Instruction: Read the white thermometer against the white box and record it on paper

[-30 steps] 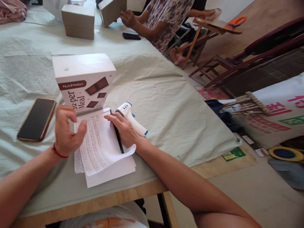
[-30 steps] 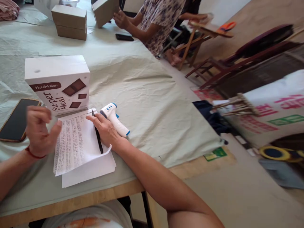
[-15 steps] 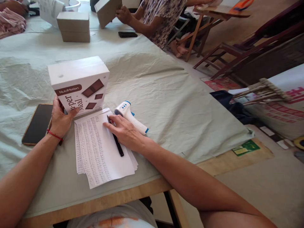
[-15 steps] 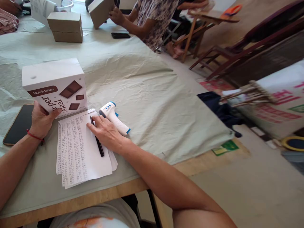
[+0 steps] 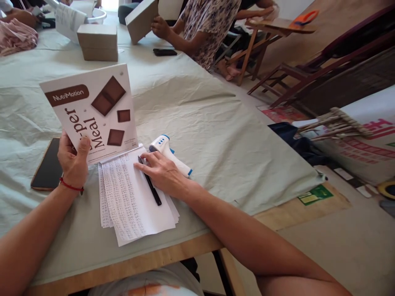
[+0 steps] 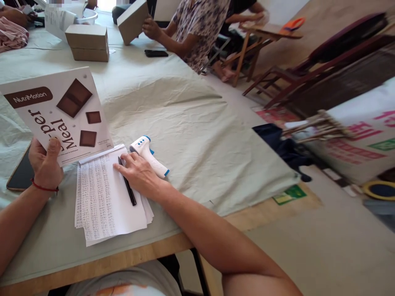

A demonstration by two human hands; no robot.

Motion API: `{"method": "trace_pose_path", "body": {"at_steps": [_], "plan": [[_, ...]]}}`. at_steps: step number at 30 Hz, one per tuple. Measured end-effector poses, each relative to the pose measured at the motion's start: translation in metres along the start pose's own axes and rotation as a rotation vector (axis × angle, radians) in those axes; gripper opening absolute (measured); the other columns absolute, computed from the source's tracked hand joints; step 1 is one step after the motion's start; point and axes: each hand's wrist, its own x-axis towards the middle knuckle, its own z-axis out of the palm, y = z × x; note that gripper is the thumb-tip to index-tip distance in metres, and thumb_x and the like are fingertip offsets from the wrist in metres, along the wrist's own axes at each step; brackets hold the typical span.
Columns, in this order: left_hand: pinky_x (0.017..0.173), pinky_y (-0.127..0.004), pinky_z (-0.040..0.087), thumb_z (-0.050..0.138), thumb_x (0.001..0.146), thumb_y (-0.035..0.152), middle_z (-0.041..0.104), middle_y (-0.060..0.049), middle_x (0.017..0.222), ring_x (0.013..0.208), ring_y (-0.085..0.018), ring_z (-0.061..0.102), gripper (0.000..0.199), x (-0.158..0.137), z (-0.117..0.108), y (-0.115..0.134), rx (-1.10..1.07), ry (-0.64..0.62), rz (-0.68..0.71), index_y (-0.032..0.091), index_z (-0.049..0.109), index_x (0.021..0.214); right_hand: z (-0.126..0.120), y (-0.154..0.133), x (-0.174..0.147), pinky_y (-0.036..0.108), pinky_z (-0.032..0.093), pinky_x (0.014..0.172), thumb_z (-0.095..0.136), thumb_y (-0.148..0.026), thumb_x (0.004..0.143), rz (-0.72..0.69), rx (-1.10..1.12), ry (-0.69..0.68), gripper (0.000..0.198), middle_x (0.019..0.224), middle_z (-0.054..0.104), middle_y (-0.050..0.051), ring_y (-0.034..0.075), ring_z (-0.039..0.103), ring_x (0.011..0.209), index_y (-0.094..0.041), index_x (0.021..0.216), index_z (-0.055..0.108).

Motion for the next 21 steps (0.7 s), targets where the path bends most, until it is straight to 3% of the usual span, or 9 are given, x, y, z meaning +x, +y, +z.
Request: {"method": "trace_pose_path", "body": {"at_steps": [6,11,15,18,21], "plan": [[0.092,-0.044,0.063,0.085,0.077,0.064,0.074,-0.009,0.121,0.109,-0.029,0.073,0.064,-0.013,0.003,0.0,-0.067,-0.072,-0.148,0.024,0.064,0.123,0.003,0.0,0.0,0.044,0.059,0.086,0.043,0.002,0.093,0.041,0.015,0.05,0.053,0.124,0.067,0.014,0.025,0.062,0.098,-0.024,0.131,0.069],[0.093,-0.045,0.063,0.082,0.081,0.064,0.073,-0.012,0.122,0.112,-0.03,0.073,0.064,-0.02,0.006,-0.003,-0.031,-0.121,-0.174,0.022,0.059,0.123,-0.011,0.001,-0.002,0.035,0.057,0.08,0.042,-0.003,0.096,0.089,0.069,0.14,0.041,0.116,0.073,0.008,0.02,0.067,0.097,-0.026,0.108,0.074],[0.096,-0.046,0.062,0.081,0.083,0.063,0.073,-0.011,0.118,0.112,-0.03,0.073,0.058,-0.023,0.007,0.0,0.004,-0.13,-0.151,0.022,0.06,0.117,-0.025,0.012,-0.009,0.035,0.053,0.072,0.064,-0.025,0.089,0.424,-0.084,0.215,0.015,0.115,0.072,0.014,0.027,0.066,0.098,-0.02,0.102,0.071],[0.096,-0.045,0.062,0.08,0.083,0.064,0.074,-0.011,0.116,0.109,-0.029,0.073,0.055,-0.023,0.008,0.002,0.022,-0.127,-0.154,0.02,0.062,0.112,-0.027,0.023,-0.012,0.034,0.047,0.063,0.076,-0.041,0.077,0.645,-0.14,0.082,0.04,0.105,0.072,0.017,0.028,0.065,0.087,-0.017,0.108,0.069],[0.093,-0.043,0.062,0.08,0.082,0.064,0.075,-0.01,0.114,0.105,-0.027,0.074,0.055,-0.022,0.008,0.003,0.028,-0.12,-0.149,0.02,0.062,0.109,-0.028,0.029,-0.009,0.033,0.041,0.063,0.072,-0.039,0.078,0.79,-0.064,-0.105,0.021,0.084,0.07,0.01,0.022,0.06,0.071,-0.021,0.087,0.068]]}}
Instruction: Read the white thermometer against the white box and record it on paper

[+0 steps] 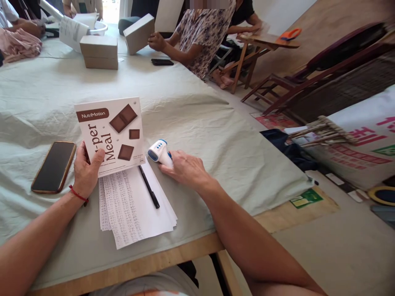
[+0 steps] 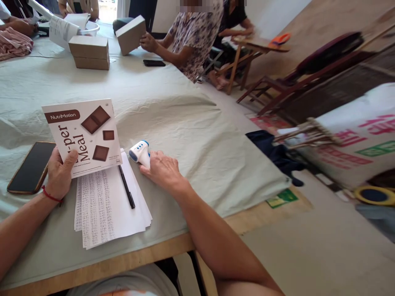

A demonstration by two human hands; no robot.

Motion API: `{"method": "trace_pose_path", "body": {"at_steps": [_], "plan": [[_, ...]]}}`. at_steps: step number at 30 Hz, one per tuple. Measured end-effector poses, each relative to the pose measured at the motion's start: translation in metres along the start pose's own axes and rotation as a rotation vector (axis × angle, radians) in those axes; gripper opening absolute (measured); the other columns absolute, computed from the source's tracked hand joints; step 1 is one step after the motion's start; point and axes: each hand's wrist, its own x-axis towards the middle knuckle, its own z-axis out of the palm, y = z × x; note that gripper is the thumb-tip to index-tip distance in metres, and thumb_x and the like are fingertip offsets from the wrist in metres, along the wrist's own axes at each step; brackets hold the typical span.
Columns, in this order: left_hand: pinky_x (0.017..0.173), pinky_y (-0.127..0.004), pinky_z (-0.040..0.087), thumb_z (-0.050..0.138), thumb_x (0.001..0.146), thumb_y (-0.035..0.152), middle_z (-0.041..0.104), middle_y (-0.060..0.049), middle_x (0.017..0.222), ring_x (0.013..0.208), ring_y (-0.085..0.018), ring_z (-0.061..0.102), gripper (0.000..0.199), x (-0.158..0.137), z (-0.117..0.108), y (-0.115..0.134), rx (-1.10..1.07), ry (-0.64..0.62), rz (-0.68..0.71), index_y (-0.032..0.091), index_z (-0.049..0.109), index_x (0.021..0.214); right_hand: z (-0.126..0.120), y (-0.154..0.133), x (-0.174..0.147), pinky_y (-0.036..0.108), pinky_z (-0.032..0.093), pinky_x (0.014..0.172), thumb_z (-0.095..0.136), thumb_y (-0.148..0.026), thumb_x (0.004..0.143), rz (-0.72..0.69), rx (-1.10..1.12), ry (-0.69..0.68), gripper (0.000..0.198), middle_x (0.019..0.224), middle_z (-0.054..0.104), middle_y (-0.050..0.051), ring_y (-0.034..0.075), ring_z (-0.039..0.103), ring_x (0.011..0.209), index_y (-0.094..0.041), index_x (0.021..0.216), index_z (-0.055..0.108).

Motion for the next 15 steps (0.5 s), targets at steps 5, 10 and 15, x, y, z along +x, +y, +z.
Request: {"method": "trace_pose_path", "body": {"at_steps": [5,10,15], "plan": [[0.087,-0.041,0.063,0.083,0.079,0.064,0.075,-0.011,0.115,0.101,-0.027,0.074,0.058,0.0,0.0,-0.002,-0.011,0.019,-0.021,0.02,0.063,0.111,-0.014,-0.013,0.003,0.033,0.04,0.064,0.068,-0.038,0.073,0.093,0.433,0.055,0.016,0.07,0.062,0.001,0.019,0.055,0.066,-0.024,0.077,0.061],[0.085,-0.042,0.06,0.087,0.069,0.069,0.075,-0.009,0.109,0.096,-0.027,0.072,0.067,0.0,-0.002,-0.002,0.065,0.02,-0.076,0.02,0.065,0.11,-0.015,-0.04,-0.021,0.031,0.04,0.056,0.07,-0.058,0.072,-0.047,1.279,-0.027,0.038,0.07,0.057,-0.001,0.014,0.048,0.059,-0.023,0.081,0.062],[0.087,-0.043,0.06,0.085,0.073,0.065,0.076,-0.009,0.112,0.1,-0.028,0.072,0.062,0.0,-0.002,0.004,0.116,0.007,-0.084,0.02,0.064,0.11,-0.003,-0.064,-0.04,0.028,0.037,0.055,0.076,-0.055,0.078,-0.219,1.432,-0.298,0.036,0.067,0.053,-0.002,0.011,0.044,0.059,-0.022,0.077,0.062]]}}
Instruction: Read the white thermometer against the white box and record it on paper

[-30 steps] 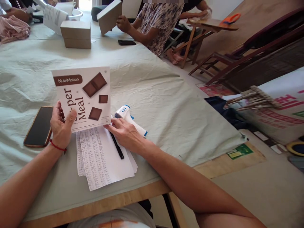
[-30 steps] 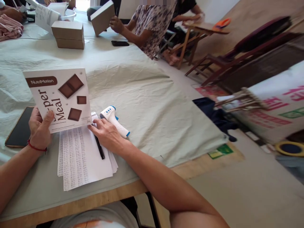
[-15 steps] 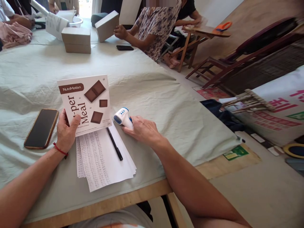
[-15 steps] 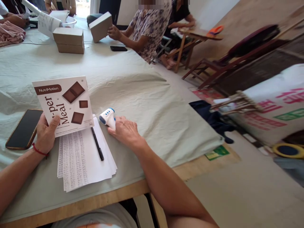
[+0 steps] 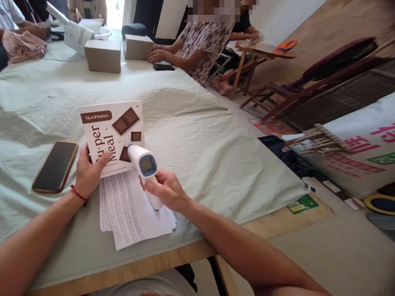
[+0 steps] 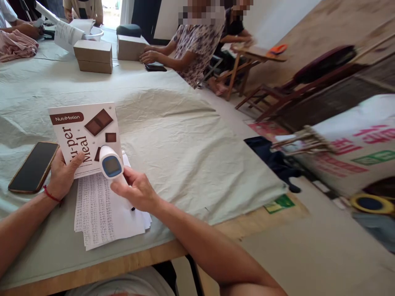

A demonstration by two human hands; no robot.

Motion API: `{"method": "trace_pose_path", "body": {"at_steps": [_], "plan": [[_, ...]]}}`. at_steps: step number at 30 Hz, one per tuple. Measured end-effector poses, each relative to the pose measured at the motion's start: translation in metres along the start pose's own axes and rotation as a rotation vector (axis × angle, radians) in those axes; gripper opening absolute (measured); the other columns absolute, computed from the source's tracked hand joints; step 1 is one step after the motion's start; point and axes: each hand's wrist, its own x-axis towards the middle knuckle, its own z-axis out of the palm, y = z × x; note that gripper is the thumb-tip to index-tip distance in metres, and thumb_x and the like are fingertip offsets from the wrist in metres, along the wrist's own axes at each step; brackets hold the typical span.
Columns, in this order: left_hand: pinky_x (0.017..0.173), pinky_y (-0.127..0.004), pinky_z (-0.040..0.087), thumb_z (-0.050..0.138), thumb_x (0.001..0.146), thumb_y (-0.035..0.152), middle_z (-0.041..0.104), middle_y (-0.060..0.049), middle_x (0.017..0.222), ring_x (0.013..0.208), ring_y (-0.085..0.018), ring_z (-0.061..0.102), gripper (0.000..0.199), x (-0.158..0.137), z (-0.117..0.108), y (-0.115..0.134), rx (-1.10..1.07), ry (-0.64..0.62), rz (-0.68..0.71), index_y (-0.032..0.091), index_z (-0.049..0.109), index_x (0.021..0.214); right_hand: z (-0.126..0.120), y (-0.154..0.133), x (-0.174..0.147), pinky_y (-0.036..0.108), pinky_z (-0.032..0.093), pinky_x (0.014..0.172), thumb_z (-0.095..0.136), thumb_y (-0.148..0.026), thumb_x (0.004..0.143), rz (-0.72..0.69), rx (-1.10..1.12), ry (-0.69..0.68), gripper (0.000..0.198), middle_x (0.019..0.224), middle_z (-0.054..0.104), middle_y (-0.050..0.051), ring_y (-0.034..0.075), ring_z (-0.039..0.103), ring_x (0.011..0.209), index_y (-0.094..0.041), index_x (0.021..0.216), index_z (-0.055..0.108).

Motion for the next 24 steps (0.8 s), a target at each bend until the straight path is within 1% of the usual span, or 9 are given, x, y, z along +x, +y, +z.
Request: {"method": "trace_pose_path", "body": {"at_steps": [3,7,17,20,24], "plan": [[0.087,-0.043,0.06,0.084,0.075,0.062,0.076,-0.008,0.11,0.099,-0.028,0.073,0.057,0.0,0.001,0.002,0.003,-0.005,0.024,0.021,0.062,0.108,0.004,0.005,0.003,0.028,0.037,0.057,0.075,-0.053,0.08,0.053,0.007,-0.024,0.034,0.067,0.054,-0.003,0.011,0.044,0.061,-0.021,0.078,0.063],[0.086,-0.042,0.061,0.082,0.077,0.06,0.076,-0.009,0.112,0.099,-0.027,0.074,0.054,0.0,0.002,0.003,0.014,-0.01,0.06,0.02,0.062,0.107,0.003,0.008,0.005,0.029,0.037,0.059,0.074,-0.053,0.078,0.113,0.048,-0.018,0.034,0.069,0.055,-0.002,0.012,0.046,0.063,-0.02,0.079,0.065],[0.089,-0.045,0.061,0.081,0.076,0.062,0.076,-0.01,0.113,0.102,-0.029,0.074,0.057,0.001,0.002,0.001,0.029,-0.008,0.063,0.02,0.06,0.109,0.005,0.014,0.003,0.029,0.035,0.058,0.075,-0.053,0.074,0.189,0.108,0.002,0.034,0.069,0.054,-0.002,0.012,0.045,0.063,-0.02,0.078,0.065],[0.089,-0.045,0.062,0.082,0.076,0.061,0.076,-0.01,0.114,0.102,-0.029,0.074,0.056,0.001,0.002,0.002,0.012,-0.015,0.063,0.02,0.059,0.108,0.004,0.015,0.002,0.029,0.034,0.057,0.075,-0.054,0.075,0.187,0.091,-0.005,0.035,0.069,0.054,-0.001,0.012,0.045,0.063,-0.02,0.076,0.064],[0.088,-0.046,0.063,0.083,0.077,0.061,0.076,-0.01,0.115,0.102,-0.029,0.074,0.056,0.0,0.002,0.004,0.0,-0.037,0.063,0.021,0.059,0.108,0.004,0.012,0.002,0.029,0.037,0.058,0.074,-0.053,0.077,0.148,0.091,-0.038,0.035,0.07,0.054,-0.001,0.012,0.046,0.064,-0.02,0.082,0.066]]}}
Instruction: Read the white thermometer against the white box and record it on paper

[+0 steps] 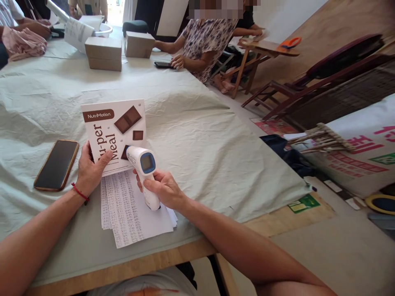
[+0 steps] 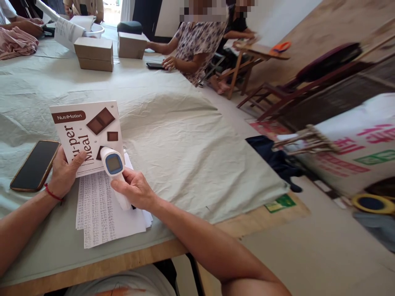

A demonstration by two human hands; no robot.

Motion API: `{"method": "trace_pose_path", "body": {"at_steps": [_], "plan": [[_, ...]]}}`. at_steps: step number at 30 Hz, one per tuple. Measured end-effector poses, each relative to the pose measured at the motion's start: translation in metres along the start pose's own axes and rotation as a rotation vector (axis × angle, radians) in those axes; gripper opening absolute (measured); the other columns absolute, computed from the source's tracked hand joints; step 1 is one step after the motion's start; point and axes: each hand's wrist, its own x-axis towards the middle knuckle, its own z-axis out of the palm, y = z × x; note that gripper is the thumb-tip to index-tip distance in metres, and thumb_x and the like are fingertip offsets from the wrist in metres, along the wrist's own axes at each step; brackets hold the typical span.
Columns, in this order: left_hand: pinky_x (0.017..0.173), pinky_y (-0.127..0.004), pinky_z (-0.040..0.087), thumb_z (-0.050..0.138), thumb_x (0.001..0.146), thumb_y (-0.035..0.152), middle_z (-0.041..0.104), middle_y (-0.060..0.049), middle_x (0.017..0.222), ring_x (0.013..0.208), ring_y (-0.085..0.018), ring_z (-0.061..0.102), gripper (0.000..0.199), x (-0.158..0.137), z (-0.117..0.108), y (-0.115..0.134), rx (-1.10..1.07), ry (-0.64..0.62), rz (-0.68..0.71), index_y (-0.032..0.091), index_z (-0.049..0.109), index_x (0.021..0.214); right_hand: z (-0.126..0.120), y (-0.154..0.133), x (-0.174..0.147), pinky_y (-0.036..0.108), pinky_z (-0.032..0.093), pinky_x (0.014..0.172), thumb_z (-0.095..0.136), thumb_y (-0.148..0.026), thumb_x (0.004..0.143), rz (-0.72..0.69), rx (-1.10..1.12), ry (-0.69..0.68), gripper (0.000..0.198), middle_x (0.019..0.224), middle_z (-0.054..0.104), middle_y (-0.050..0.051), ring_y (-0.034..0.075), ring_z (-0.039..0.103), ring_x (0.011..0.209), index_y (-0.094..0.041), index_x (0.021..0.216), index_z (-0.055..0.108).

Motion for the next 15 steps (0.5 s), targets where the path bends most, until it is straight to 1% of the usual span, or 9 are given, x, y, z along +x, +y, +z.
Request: {"method": "trace_pose_path", "body": {"at_steps": [4,6,9,11,15], "plan": [[0.091,-0.046,0.063,0.086,0.076,0.059,0.075,-0.01,0.118,0.107,-0.029,0.074,0.057,-0.0009,-0.0006,0.0011,-0.017,-0.011,-0.007,0.022,0.058,0.11,0.0036,-0.0038,-0.0005,0.03,0.04,0.061,0.074,-0.048,0.078,-0.03,-0.05,0.001,0.03,0.071,0.054,-0.002,0.013,0.047,0.065,-0.021,0.088,0.066],[0.09,-0.046,0.064,0.087,0.076,0.058,0.076,-0.009,0.117,0.106,-0.029,0.074,0.058,-0.0008,-0.001,0.0007,-0.025,-0.007,-0.017,0.023,0.058,0.11,0.005,-0.0047,-0.0006,0.03,0.041,0.062,0.075,-0.047,0.078,-0.027,-0.053,-0.001,0.03,0.072,0.054,-0.003,0.013,0.048,0.066,-0.021,0.09,0.065],[0.086,-0.045,0.063,0.089,0.073,0.058,0.076,-0.009,0.113,0.102,-0.029,0.075,0.061,-0.0002,-0.0022,-0.0009,-0.037,-0.005,-0.049,0.023,0.058,0.112,0.0055,-0.0056,-0.0002,0.03,0.042,0.062,0.076,-0.05,0.078,-0.032,-0.005,-0.027,0.033,0.072,0.054,-0.003,0.013,0.048,0.066,-0.022,0.092,0.066],[0.088,-0.046,0.062,0.09,0.07,0.06,0.076,-0.009,0.114,0.103,-0.03,0.074,0.064,0.0004,-0.0032,-0.0025,-0.039,-0.013,-0.081,0.022,0.061,0.113,0.0048,-0.0064,0.0003,0.03,0.042,0.062,0.079,-0.051,0.076,-0.043,0.046,-0.034,0.036,0.072,0.054,-0.003,0.012,0.048,0.065,-0.022,0.093,0.067],[0.092,-0.048,0.059,0.089,0.069,0.063,0.076,-0.01,0.113,0.102,-0.03,0.072,0.065,0.0015,-0.005,-0.0072,-0.02,-0.028,-0.152,0.02,0.066,0.113,0.0019,-0.0087,0.0007,0.028,0.042,0.06,0.082,-0.05,0.071,-0.043,0.128,0.038,0.038,0.071,0.055,-0.004,0.011,0.046,0.062,-0.022,0.091,0.067]]}}
